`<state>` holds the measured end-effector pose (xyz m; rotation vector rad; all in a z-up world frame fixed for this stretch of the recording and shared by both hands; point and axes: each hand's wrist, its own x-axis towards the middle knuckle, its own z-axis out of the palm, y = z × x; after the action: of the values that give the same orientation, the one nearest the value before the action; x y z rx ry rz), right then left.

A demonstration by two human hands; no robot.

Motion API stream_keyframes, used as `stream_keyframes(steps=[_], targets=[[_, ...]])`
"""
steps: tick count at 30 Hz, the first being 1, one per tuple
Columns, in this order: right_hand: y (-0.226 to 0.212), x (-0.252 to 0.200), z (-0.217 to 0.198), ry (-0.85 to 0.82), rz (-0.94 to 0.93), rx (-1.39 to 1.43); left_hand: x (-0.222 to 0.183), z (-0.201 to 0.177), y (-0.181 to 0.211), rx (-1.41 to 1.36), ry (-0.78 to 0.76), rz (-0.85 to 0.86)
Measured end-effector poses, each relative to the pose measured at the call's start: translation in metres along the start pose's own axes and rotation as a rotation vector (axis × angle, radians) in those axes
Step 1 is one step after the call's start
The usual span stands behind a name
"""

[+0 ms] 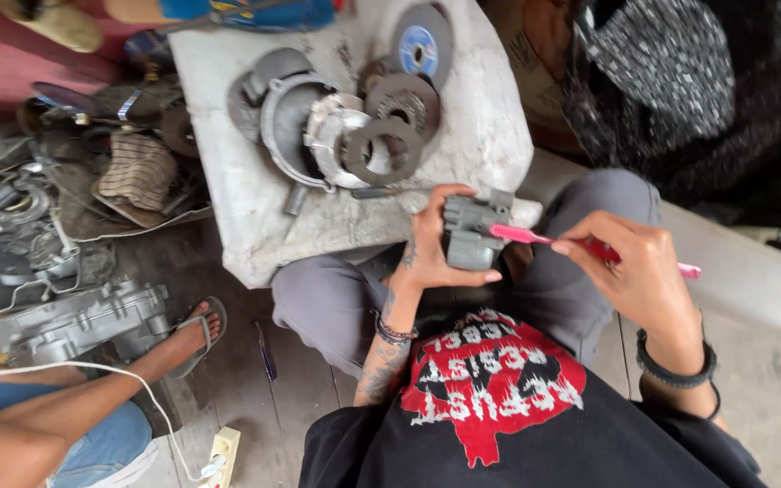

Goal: Cleaning a motorcycle carburetor using a toothbrush and a screwdriver to remove dirt and debris.

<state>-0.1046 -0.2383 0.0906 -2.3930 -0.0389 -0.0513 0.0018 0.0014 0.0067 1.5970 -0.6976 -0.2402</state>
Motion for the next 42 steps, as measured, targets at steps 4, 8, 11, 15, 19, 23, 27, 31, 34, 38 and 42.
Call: stream_keyframes(steps=[4,8,11,15,19,23,27,31,34,38,42], targets=[[-0.011,0.016,0.008,0.015,-0.038,0.009,-0.002,0.001,-0.001,-0.007,0.017,0.001],[0.006,0.008,0.006,0.006,-0.007,-0.076,-0.002,0.002,0.008,-0.030,0.009,-0.012],[0.011,-0.002,-0.010,-0.010,0.054,-0.085,-0.001,0.003,0.007,-0.070,0.015,-0.001],[0.000,0.012,0.003,0.013,0.013,-0.065,-0.001,0.003,0.005,-0.066,0.001,0.001],[-0.010,0.020,0.007,-0.021,-0.024,0.006,-0.002,0.004,0.004,-0.047,0.008,0.010],[0.002,0.008,-0.013,-0.024,0.015,-0.056,-0.001,0.005,0.001,-0.063,0.033,0.022],[-0.006,0.013,-0.003,-0.028,0.036,-0.059,-0.001,0.003,0.004,-0.035,-0.011,-0.020],[-0.014,0.024,0.011,-0.035,-0.042,-0.035,-0.002,0.002,0.007,-0.041,0.001,-0.020],[-0.011,0.017,-0.001,-0.051,-0.019,-0.059,-0.003,0.004,0.004,-0.050,0.020,-0.003],[-0.015,0.011,-0.015,-0.038,-0.006,-0.078,-0.002,0.005,0.002,-0.030,0.007,0.000],[-0.017,0.025,0.010,-0.040,-0.036,-0.059,-0.003,0.006,0.001,-0.062,0.009,0.001]])
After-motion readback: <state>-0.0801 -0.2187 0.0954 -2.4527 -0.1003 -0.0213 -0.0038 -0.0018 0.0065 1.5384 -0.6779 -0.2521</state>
